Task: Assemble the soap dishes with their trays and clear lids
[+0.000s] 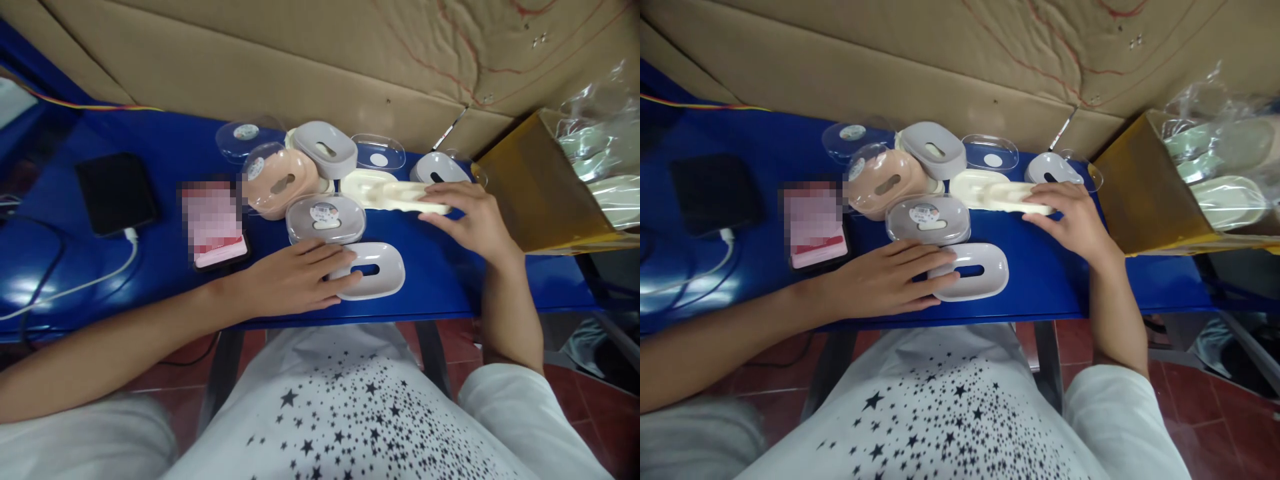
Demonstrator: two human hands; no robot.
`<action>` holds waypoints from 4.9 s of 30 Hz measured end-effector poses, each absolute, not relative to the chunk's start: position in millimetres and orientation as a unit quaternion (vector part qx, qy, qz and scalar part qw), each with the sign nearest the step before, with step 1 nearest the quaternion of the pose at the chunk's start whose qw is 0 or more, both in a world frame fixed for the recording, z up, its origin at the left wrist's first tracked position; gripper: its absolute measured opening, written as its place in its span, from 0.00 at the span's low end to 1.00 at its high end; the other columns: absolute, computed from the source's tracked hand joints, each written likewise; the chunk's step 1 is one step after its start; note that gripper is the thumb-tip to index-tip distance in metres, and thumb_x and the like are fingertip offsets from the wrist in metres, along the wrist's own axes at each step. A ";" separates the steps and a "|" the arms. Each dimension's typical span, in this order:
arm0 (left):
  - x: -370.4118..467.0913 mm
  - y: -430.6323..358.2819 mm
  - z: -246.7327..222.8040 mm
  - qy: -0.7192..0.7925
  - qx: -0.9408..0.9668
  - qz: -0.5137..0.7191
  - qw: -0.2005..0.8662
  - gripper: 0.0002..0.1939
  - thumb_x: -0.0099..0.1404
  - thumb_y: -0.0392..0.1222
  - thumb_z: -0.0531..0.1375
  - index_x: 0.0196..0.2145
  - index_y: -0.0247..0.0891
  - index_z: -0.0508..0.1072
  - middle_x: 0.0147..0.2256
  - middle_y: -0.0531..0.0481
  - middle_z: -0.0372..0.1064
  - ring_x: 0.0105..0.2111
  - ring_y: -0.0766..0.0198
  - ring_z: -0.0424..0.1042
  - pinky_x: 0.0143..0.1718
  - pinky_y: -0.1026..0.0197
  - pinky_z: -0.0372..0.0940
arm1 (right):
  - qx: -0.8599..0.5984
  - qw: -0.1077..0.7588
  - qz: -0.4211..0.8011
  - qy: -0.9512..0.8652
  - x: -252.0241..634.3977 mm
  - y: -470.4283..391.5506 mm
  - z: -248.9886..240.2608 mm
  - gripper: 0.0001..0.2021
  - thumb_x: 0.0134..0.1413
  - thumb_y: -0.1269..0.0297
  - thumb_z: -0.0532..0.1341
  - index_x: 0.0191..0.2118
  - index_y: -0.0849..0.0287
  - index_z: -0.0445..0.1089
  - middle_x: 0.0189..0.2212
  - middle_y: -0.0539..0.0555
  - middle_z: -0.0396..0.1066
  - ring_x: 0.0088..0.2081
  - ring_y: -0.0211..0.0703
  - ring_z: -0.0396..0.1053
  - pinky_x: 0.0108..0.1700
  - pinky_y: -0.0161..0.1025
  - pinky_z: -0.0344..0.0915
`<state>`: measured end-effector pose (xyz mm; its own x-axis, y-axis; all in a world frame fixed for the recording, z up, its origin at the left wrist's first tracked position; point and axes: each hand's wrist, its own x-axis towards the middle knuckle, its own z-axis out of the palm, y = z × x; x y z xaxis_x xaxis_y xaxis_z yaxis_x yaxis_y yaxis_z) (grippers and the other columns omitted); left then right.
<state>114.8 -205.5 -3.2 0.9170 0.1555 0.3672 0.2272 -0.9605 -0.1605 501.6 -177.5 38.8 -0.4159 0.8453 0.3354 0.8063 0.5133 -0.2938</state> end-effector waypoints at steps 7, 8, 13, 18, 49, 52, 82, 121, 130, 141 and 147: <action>114.1 -201.2 -2.1 -0.109 -0.973 -0.178 0.095 0.10 0.82 0.49 0.64 0.55 0.44 0.75 0.59 0.45 0.79 0.59 0.53 0.76 0.67 0.49 0.64 | -0.435 0.187 0.111 -0.873 481.4 -210.5 52.6 0.09 0.72 0.49 0.68 0.48 0.45 0.81 0.44 0.53 0.84 0.48 0.56 0.81 0.57 0.57 0.73; 114.3 -200.4 -2.5 -0.108 -0.975 -0.171 0.089 0.09 0.82 0.49 0.64 0.52 0.44 0.76 0.57 0.46 0.79 0.59 0.54 0.76 0.67 0.50 0.63 | -0.435 0.170 0.121 -0.876 484.3 -208.5 50.5 0.09 0.73 0.49 0.68 0.48 0.45 0.80 0.43 0.52 0.83 0.46 0.55 0.81 0.55 0.56 0.73; 114.5 -199.0 -2.7 -0.095 -0.980 -0.168 0.054 0.09 0.79 0.48 0.68 0.47 0.40 0.78 0.53 0.45 0.80 0.55 0.54 0.78 0.68 0.48 0.62 | -0.442 0.108 0.186 -0.871 507.7 -191.8 33.0 0.14 0.69 0.47 0.70 0.51 0.49 0.76 0.44 0.54 0.81 0.41 0.51 0.79 0.44 0.49 0.73; 114.7 -201.1 0.2 -0.086 -0.981 -0.165 0.061 0.10 0.76 0.47 0.71 0.46 0.40 0.78 0.50 0.46 0.80 0.53 0.54 0.78 0.67 0.47 0.64 | -0.459 0.064 0.237 -0.854 512.2 -193.2 23.8 0.17 0.68 0.45 0.69 0.54 0.48 0.77 0.42 0.52 0.81 0.40 0.49 0.79 0.42 0.47 0.73; 128.3 -209.6 -8.2 -0.076 -0.949 -0.290 0.099 0.09 0.81 0.30 0.60 0.50 0.40 0.78 0.53 0.46 0.82 0.55 0.58 0.80 0.60 0.57 0.76 | -0.431 0.234 0.134 -0.861 477.7 -287.4 -10.8 0.39 0.70 0.64 0.70 0.78 0.24 0.59 0.82 0.50 0.52 0.78 0.70 0.61 0.72 0.78 0.69; 128.1 -209.9 -8.4 -0.102 -0.944 -0.304 0.079 0.14 0.79 0.28 0.60 0.58 0.40 0.76 0.57 0.43 0.80 0.59 0.56 0.79 0.61 0.55 0.76 | -0.435 0.271 0.113 -0.851 483.5 -280.1 -10.8 0.36 0.70 0.66 0.70 0.76 0.28 0.64 0.77 0.53 0.63 0.76 0.68 0.64 0.73 0.77 0.68; 115.0 -208.4 2.1 -0.036 -0.982 -0.187 -0.003 0.20 0.79 0.57 0.67 0.53 0.37 0.79 0.52 0.42 0.82 0.52 0.52 0.80 0.60 0.50 0.70 | -0.498 0.201 -0.034 -0.843 505.3 -228.7 11.0 0.24 0.79 0.64 0.56 0.75 0.48 0.66 0.72 0.60 0.72 0.74 0.59 0.68 0.73 0.66 0.64; 115.3 -203.9 -1.5 -0.049 -0.981 -0.178 0.053 0.11 0.81 0.49 0.64 0.45 0.39 0.79 0.48 0.45 0.81 0.49 0.55 0.79 0.57 0.52 0.72 | -0.453 0.276 0.442 -0.723 479.6 -206.5 27.1 0.17 0.78 0.47 0.61 0.63 0.43 0.75 0.49 0.53 0.74 0.32 0.39 0.70 0.34 0.41 0.74; 114.9 -200.1 1.5 -0.042 -0.962 -0.249 0.102 0.03 0.81 0.43 0.65 0.49 0.44 0.78 0.51 0.47 0.79 0.50 0.57 0.77 0.57 0.54 0.72 | -0.325 0.096 0.282 -0.898 470.7 -225.6 31.5 0.40 0.68 0.46 0.72 0.80 0.35 0.58 0.80 0.56 0.55 0.79 0.63 0.58 0.73 0.65 0.71; 112.5 -198.4 -5.5 -0.069 -0.973 -0.220 0.015 0.15 0.79 0.52 0.67 0.55 0.42 0.76 0.60 0.39 0.75 0.60 0.50 0.75 0.64 0.50 0.73 | -0.346 0.084 0.189 -0.915 457.5 -238.3 26.6 0.40 0.60 0.45 0.77 0.75 0.43 0.68 0.74 0.60 0.67 0.69 0.66 0.72 0.67 0.65 0.76; 116.0 -199.3 -3.1 -0.061 -0.969 -0.239 -0.003 0.13 0.80 0.52 0.66 0.51 0.41 0.77 0.56 0.39 0.74 0.58 0.50 0.75 0.60 0.50 0.76 | -0.326 0.092 0.148 -0.929 451.6 -241.9 27.2 0.35 0.64 0.47 0.75 0.72 0.50 0.70 0.71 0.65 0.69 0.68 0.68 0.73 0.66 0.65 0.76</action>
